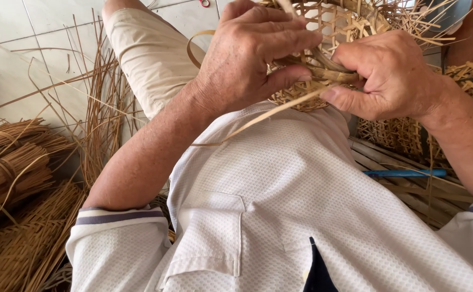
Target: The person is weaving a rim onto a small basket using thin strips of bamboo or rattan, threading them through the existing weave to secure the edge.
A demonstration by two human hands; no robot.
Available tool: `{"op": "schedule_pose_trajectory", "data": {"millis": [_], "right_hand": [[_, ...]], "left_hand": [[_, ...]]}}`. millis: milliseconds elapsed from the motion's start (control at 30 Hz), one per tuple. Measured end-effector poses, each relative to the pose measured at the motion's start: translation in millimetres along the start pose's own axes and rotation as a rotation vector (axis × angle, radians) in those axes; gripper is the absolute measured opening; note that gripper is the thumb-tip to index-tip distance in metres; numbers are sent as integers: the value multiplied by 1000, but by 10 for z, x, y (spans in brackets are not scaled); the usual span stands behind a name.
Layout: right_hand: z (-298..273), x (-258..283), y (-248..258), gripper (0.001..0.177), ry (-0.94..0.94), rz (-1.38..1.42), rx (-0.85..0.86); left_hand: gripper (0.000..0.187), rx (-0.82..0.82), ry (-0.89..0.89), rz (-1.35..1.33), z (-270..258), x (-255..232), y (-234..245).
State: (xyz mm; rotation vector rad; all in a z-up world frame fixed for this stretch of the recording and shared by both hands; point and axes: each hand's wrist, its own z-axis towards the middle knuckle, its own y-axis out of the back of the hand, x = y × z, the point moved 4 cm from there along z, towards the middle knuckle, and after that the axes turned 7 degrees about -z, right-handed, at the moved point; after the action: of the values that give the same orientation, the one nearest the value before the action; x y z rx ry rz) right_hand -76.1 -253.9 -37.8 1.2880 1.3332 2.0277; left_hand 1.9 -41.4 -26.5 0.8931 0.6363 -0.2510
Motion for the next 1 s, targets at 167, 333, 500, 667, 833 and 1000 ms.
{"op": "schedule_pose_trajectory", "data": {"millis": [167,333,500,667,833,1000], "right_hand": [[23,-43,-78,47,49,2,-18],[45,50,-24,46,-19,45,13],[77,99,-15,45,-62,91,33],[80,54,0,46,-93,73,49],[60,72,-16,49,-72,63,40],[39,74,-23,44,-112,-4,73]], "left_hand": [[36,-15,-9,4,2,-78,65],[31,-39,4,11,-22,-98,56],[36,-45,-1,21,-52,-126,58],[41,-57,-29,30,-58,-139,68],[28,-128,-108,74,-110,-206,91],[30,-71,-43,151,-101,-216,37]]}}
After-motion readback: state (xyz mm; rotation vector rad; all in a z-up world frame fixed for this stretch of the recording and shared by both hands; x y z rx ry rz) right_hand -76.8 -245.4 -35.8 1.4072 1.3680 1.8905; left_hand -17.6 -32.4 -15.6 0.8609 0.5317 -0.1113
